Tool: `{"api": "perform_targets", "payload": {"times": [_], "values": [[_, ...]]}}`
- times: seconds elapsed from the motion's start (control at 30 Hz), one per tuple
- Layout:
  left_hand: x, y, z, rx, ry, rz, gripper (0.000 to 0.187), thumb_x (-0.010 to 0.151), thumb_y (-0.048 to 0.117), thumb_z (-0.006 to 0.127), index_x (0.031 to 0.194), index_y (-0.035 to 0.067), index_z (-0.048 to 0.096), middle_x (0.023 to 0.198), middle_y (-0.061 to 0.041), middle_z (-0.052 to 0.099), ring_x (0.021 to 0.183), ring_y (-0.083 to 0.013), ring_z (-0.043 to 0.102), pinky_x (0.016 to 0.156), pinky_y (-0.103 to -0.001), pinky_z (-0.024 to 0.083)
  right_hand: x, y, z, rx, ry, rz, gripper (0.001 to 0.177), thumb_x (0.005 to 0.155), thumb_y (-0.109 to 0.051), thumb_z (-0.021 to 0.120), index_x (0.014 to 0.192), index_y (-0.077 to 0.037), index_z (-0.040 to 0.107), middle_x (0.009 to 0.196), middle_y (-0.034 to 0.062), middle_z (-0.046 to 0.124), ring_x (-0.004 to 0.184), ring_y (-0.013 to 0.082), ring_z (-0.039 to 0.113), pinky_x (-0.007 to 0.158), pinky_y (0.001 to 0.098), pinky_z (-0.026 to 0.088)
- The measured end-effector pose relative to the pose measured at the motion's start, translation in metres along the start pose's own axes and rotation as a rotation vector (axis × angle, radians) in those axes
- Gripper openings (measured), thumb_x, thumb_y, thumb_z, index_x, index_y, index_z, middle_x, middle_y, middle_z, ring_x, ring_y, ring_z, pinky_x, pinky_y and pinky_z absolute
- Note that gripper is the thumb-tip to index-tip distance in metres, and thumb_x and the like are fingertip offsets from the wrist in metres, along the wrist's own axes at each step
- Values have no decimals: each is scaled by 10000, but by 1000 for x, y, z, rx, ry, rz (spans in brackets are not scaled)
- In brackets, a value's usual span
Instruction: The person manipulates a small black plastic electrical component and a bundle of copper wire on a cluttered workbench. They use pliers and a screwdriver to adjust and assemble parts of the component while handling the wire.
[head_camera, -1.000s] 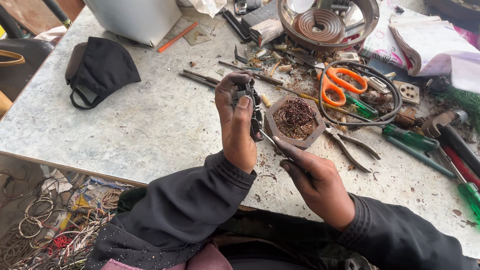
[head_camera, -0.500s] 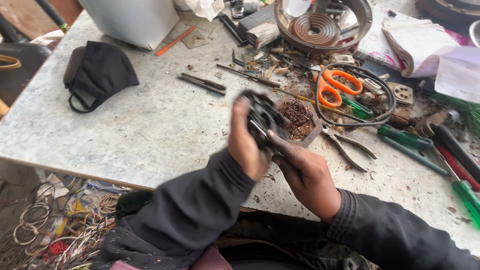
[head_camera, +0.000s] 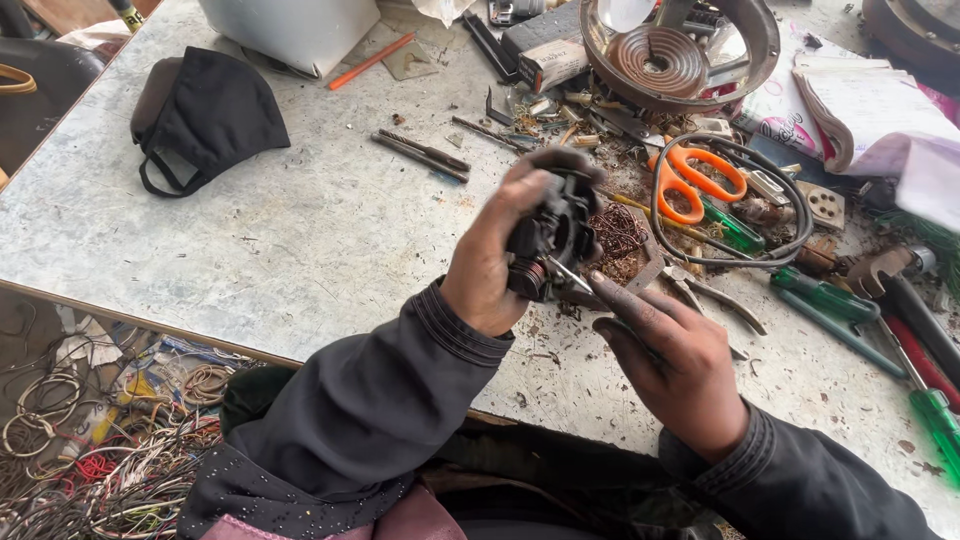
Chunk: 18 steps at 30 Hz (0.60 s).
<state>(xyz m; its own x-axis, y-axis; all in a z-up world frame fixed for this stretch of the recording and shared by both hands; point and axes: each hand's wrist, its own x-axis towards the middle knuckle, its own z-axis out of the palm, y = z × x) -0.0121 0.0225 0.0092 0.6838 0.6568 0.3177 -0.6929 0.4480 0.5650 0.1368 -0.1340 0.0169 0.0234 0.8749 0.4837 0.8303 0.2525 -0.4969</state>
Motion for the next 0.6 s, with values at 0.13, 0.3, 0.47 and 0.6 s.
{"api": "perform_targets", "payload": {"times": [0.13,0.3,0.47,0.6], "values": [[7,7,-3,78,-61,-139,404,1099,218,538,1439,-1,521,1331,-153,636,1166,-191,655,966,-325,602,4,3,-7,-79,-2,-58,505,817,-82,811,1303,-141,688,855,84,658,640,231,615,576,364,480],[14,22,-5,212,-203,-309,471,1082,223,536,1493,-3,491,1399,-148,614,1245,-200,645,1065,-346,560,7,0,-13,-122,-18,-138,494,841,-128,813,1315,-172,681,874,60,660,673,225,633,592,364,499],[6,31,-9,353,-229,-411,459,1080,188,530,1488,-20,501,1403,-156,611,1256,-209,631,1066,-350,539,9,-3,-13,-192,-83,-201,504,847,-102,779,1335,-179,676,928,50,693,667,222,644,575,371,498],[1,34,-16,418,-347,-421,439,1091,205,518,1474,-10,515,1392,-120,619,1271,-186,624,1098,-323,533,8,-2,-9,-234,-111,-287,530,828,-82,765,1338,-190,667,924,44,688,665,218,631,568,371,490]]}}
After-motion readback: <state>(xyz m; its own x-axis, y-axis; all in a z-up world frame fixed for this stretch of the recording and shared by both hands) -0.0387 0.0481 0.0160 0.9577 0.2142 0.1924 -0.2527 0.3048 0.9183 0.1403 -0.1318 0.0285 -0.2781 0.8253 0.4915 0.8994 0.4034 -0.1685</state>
